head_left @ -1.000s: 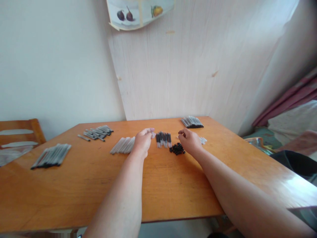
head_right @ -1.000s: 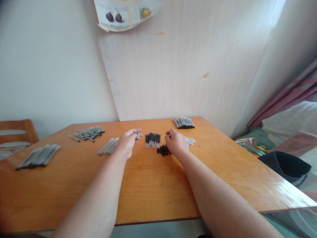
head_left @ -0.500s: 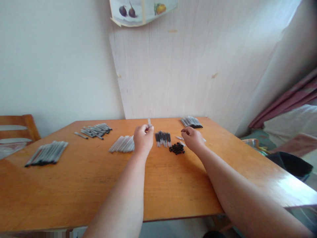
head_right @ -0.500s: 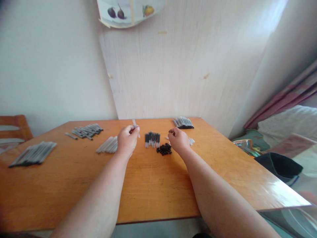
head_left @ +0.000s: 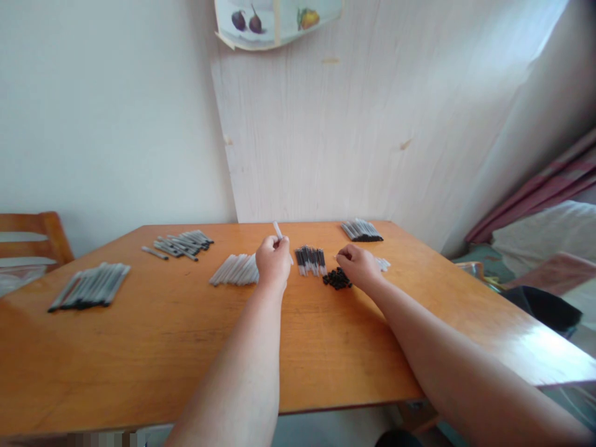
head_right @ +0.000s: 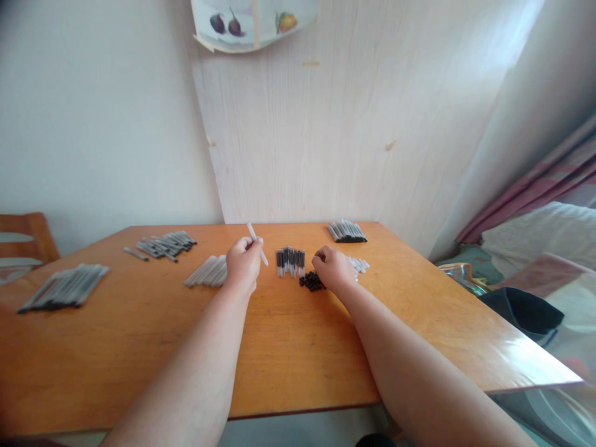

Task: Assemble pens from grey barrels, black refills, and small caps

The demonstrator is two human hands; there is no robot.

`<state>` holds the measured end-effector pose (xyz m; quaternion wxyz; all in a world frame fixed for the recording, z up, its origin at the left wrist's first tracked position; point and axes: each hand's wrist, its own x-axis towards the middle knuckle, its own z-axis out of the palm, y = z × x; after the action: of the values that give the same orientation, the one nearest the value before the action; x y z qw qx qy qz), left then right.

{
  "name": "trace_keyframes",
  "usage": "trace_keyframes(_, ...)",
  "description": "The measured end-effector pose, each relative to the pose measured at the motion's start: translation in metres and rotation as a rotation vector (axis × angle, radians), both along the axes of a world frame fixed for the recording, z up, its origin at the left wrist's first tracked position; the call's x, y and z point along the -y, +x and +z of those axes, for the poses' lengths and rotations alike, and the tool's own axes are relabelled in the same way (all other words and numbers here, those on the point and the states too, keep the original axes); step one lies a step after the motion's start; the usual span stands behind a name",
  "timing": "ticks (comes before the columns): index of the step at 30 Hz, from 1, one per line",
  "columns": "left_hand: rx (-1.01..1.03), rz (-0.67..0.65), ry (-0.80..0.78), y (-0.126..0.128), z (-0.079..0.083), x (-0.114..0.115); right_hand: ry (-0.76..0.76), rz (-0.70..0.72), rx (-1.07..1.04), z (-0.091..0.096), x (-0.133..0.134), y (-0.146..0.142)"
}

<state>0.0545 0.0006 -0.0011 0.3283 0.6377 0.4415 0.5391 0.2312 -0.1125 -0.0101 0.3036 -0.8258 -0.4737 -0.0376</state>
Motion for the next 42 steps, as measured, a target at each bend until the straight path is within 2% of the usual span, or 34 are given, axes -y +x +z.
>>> trace_keyframes(7, 0.110, -0.012, -0.021, 0.004, -0.002, -0.001, -0.100, -0.004, 0.011, 0.005, -0.009, -0.012)
trace_keyframes(15, 0.063, 0.005, -0.040, 0.005, -0.002, -0.003, -0.294, 0.054, -0.031, 0.007, -0.036, -0.013)
trace_keyframes(26, 0.052, 0.010, -0.008, 0.006, -0.006, -0.006, -0.448, -0.020, 0.023, 0.010, -0.075, -0.020)
trace_keyframes(34, 0.020, 0.008, -0.001, 0.007, -0.010, -0.007, -0.444, -0.012, 0.024, 0.004, -0.081, -0.023)
trace_keyframes(42, 0.036, 0.014, 0.009, 0.009, -0.012, -0.007, -0.414, -0.051, -0.134, 0.008, -0.082, -0.030)
